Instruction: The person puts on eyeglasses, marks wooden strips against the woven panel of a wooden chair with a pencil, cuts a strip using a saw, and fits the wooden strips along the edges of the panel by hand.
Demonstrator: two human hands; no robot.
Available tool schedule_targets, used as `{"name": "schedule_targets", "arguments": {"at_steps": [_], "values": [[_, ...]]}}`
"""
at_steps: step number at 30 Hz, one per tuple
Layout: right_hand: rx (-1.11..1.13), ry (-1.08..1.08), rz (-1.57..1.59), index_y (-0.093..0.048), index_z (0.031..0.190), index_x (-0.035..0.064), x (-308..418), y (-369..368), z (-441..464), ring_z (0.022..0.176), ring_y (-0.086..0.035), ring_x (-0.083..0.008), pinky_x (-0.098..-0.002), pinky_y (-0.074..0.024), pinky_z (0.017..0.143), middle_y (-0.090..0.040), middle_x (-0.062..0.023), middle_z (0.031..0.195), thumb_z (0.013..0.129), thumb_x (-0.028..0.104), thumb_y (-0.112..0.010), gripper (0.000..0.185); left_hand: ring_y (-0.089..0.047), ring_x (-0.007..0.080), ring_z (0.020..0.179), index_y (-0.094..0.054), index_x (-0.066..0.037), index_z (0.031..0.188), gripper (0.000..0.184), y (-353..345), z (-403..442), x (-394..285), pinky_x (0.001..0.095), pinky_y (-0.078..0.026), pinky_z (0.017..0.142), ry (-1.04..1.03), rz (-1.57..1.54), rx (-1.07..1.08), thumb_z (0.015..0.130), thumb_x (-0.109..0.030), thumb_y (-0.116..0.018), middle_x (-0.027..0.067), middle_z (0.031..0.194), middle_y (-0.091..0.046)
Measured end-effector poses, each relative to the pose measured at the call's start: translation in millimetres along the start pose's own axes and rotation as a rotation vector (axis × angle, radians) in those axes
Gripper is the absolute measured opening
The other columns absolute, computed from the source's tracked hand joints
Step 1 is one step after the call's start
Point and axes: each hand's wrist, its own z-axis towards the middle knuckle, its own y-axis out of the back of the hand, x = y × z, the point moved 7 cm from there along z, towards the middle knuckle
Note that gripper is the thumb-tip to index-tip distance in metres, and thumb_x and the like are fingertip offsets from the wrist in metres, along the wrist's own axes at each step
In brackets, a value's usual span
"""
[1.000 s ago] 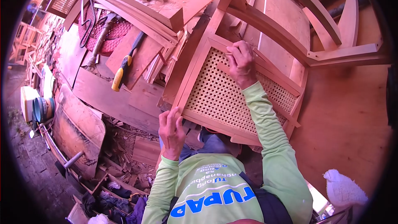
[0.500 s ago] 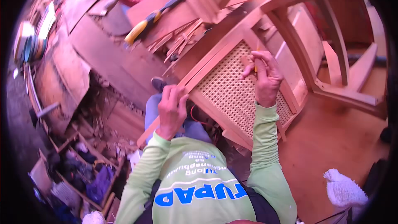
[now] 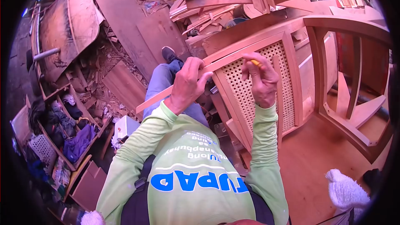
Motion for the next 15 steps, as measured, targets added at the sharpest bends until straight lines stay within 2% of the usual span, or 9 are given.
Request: {"name": "schedule_targets", "arguments": {"at_steps": [2,3,6,7,9,15], "values": [[0.060,0.230,-0.301,-0.072,0.129,-0.0006,12,-13,12,0.083,-0.068,-0.0165,-0.0292,-0.0563,0.077,-0.069,-0.0094,0.101,0.108,0.003,-0.068,0.021,-0.068,0.0411,0.090,-0.058,0.001,0.110,0.034,0,1,3,0.0483,-0.056,0.076,0.009,-0.031,0.023,0.091,-0.010,-0.085,0.0196,0.100,-0.063],[0.049,0.225,-0.268,-0.073,0.122,-0.0021,11,-18,16,0.082,-0.068,-0.0189,-0.0308,-0.0557,0.077,-0.068,-0.0099,0.096,0.105,0.002,-0.071,0.017,-0.068,0.0436,0.091,-0.057,0.001,0.111,0.035,-1,1,4,0.0505,-0.055,0.076,0.013,-0.047,0.036,0.093,-0.011,-0.083,0.0208,0.102,-0.061],[0.035,0.077,-0.169,-0.072,0.118,-0.0016,-12,-29,15,0.082,-0.068,-0.0200,-0.0315,-0.0553,0.078,-0.068,-0.0104,0.097,0.103,-0.002,-0.071,0.015,-0.068,0.0438,0.091,-0.056,0.000,0.109,0.034,0,3,3,0.0506,-0.055,0.076,-0.009,-0.042,0.050,0.093,-0.011,-0.083,0.0207,0.100,-0.061],[0.048,0.079,-0.183,-0.070,0.113,-0.0011,-15,-33,17,0.083,-0.069,-0.0204,-0.0325,-0.0551,0.077,-0.069,-0.0110,0.097,0.101,-0.004,-0.070,0.013,-0.068,0.0414,0.089,-0.057,0.000,0.108,0.034,0,2,4,0.0482,-0.055,0.076,0.002,-0.050,0.045,0.091,-0.009,-0.084,0.0194,0.098,-0.062],[0.129,0.113,-0.280,-0.069,0.111,-0.0009,-13,-41,22,0.084,-0.070,-0.0209,-0.0332,-0.0553,0.077,-0.069,-0.0117,0.098,0.099,-0.005,-0.070,0.013,-0.069,0.0365,0.087,-0.059,0.000,0.107,0.034,0,2,6,0.0435,-0.056,0.077,0.026,-0.067,0.031,0.089,-0.007,-0.087,0.0167,0.095,-0.064],[0.161,0.150,-0.355,-0.068,0.111,-0.0007,-14,-48,25,0.084,-0.072,-0.0221,-0.0337,-0.0562,0.075,-0.069,-0.0124,0.097,0.098,-0.004,-0.071,0.013,-0.068,0.0375,0.086,-0.059,0.000,0.106,0.033,2,3,4,0.0438,-0.055,0.076,0.045,-0.077,0.045,0.089,-0.006,-0.086,0.0173,0.094,-0.064]]}}
